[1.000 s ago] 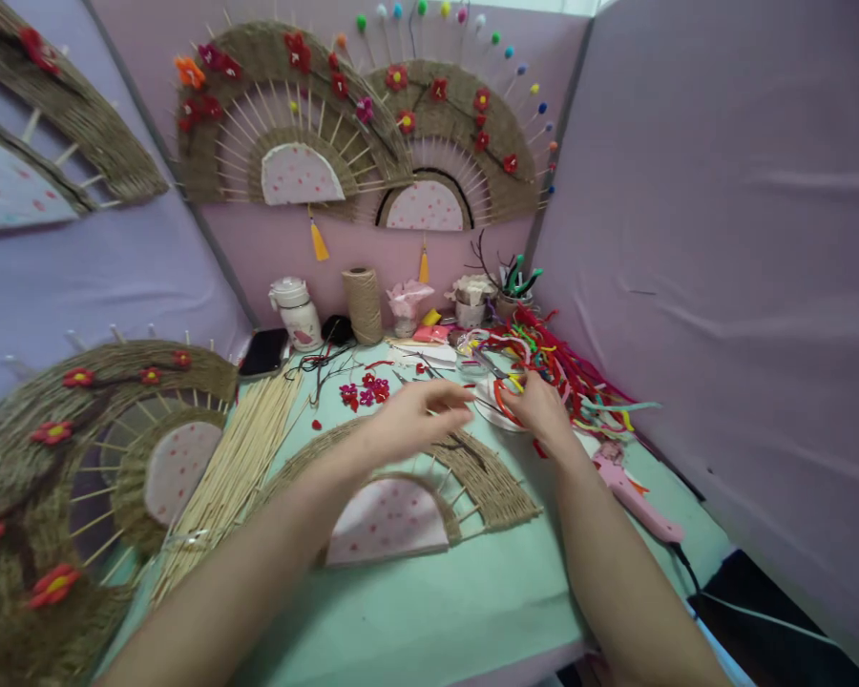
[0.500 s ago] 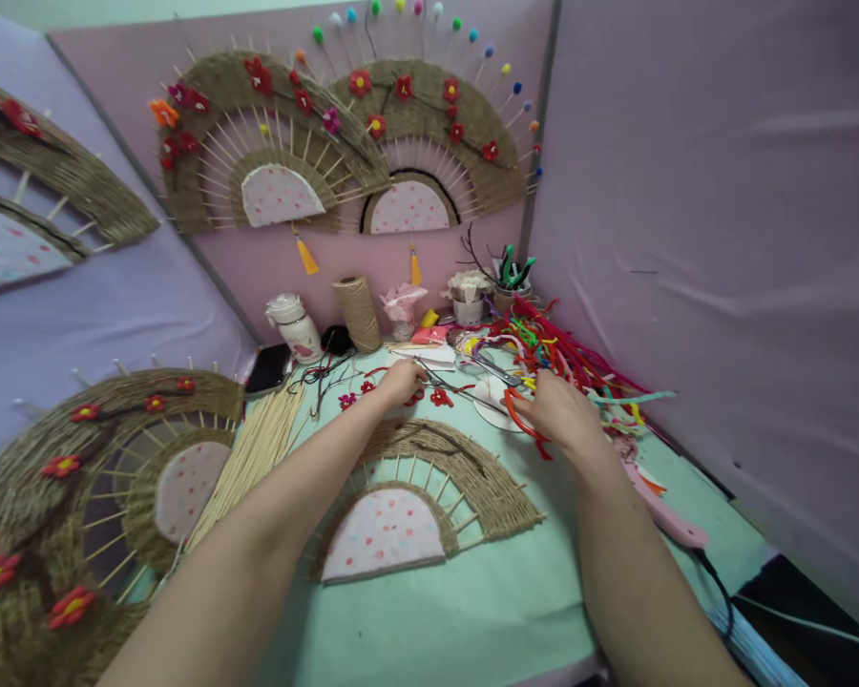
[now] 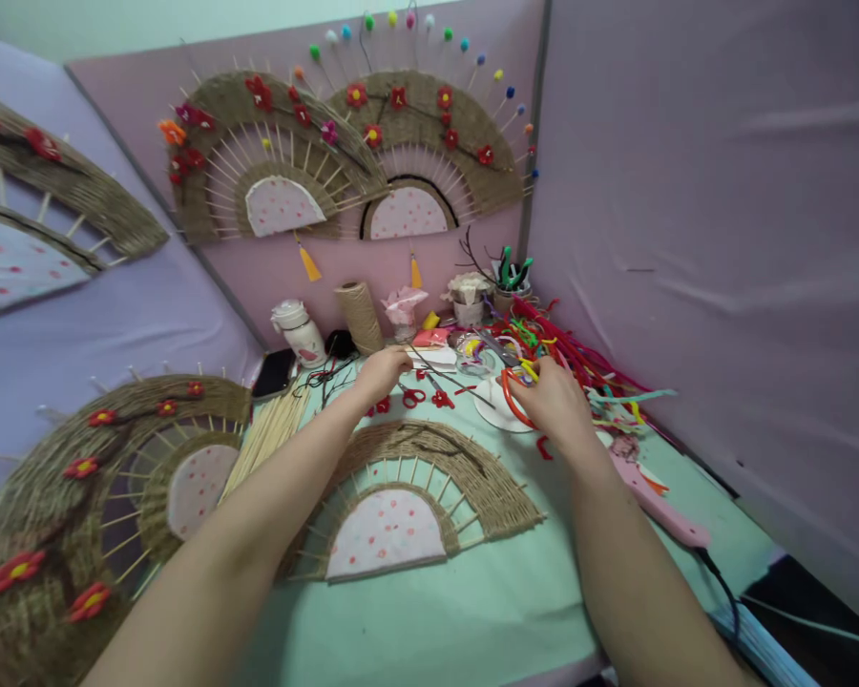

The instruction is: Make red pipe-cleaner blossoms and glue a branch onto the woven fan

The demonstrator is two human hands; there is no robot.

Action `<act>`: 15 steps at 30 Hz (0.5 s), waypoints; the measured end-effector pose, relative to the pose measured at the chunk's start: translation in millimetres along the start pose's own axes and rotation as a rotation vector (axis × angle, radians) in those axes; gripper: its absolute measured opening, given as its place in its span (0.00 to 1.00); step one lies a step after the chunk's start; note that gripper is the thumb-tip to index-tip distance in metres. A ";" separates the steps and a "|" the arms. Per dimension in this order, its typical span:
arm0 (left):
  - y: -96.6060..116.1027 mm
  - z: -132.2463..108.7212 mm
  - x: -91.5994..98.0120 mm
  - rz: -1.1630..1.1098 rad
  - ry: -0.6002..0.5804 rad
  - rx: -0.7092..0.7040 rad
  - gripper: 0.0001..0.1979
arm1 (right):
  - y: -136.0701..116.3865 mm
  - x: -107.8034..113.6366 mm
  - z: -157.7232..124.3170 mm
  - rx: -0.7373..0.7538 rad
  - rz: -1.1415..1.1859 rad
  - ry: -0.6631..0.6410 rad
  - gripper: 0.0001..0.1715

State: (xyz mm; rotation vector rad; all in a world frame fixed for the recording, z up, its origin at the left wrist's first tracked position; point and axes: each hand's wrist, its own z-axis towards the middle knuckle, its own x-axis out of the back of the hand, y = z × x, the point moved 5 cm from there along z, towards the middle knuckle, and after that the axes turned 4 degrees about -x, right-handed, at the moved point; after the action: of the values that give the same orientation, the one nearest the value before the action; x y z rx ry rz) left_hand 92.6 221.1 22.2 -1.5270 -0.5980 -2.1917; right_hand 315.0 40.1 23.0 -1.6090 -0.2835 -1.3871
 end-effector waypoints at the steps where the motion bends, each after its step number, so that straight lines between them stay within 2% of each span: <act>1: -1.4 -5.6 8.8 0.012 0.007 -0.004 0.10 | -0.3 0.6 0.5 0.001 0.032 0.020 0.30; 4: -6.0 -26.2 37.5 0.043 0.038 -0.050 0.10 | -0.6 -1.8 2.1 0.010 0.078 0.033 0.32; 7: -13.6 -50.0 71.7 0.028 0.112 -0.089 0.10 | -0.6 -8.8 3.0 0.011 0.046 -0.009 0.31; 9: -19.4 -66.2 94.5 0.019 0.121 -0.092 0.09 | -1.8 -13.2 3.1 0.031 0.010 -0.033 0.31; 15: -29.3 -102.6 146.3 0.113 -0.056 -0.036 0.09 | -5.5 -21.0 1.1 0.070 -0.034 -0.066 0.35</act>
State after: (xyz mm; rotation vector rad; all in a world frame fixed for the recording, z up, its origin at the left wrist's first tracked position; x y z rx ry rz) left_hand -49.7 176.6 124.9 -1.6045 -0.4794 -2.0919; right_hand 305.0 52.0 7.8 -1.6008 -0.3957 -1.3370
